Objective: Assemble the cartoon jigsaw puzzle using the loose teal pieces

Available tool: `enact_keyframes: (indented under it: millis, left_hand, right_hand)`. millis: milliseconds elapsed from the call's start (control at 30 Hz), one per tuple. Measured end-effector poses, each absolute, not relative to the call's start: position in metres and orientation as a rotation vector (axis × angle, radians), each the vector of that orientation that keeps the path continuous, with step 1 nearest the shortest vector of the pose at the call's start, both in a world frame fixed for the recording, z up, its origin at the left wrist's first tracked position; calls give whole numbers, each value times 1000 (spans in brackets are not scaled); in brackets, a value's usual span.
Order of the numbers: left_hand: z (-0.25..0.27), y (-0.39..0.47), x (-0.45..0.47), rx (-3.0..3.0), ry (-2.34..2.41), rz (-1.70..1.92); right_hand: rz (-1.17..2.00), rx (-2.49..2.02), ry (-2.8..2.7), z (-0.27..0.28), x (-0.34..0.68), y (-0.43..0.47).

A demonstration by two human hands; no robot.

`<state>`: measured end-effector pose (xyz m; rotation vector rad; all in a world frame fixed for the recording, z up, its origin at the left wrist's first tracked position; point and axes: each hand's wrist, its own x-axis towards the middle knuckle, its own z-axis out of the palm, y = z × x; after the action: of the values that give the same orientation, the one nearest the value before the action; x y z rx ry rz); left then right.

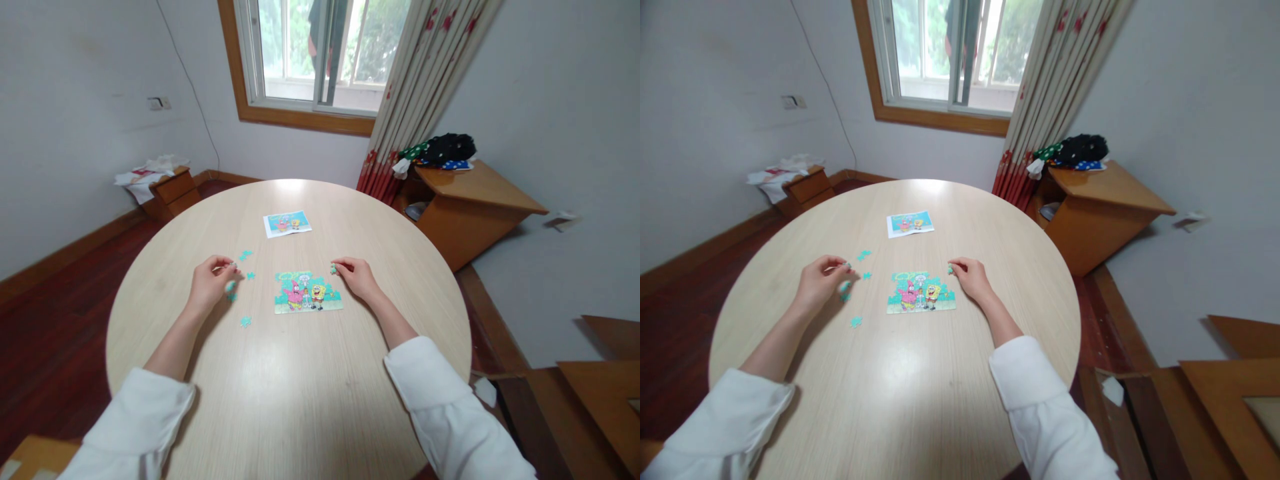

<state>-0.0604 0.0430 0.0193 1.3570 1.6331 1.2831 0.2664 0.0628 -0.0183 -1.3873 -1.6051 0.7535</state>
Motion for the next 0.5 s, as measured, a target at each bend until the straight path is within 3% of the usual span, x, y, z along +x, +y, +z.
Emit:
enact_keyframes:
  millis: [500]
  left_hand:
    - [32, 41, -67, 645, 1248, 1451]
  right_hand:
    - [699, -1398, -1572, -17, 265, 63]
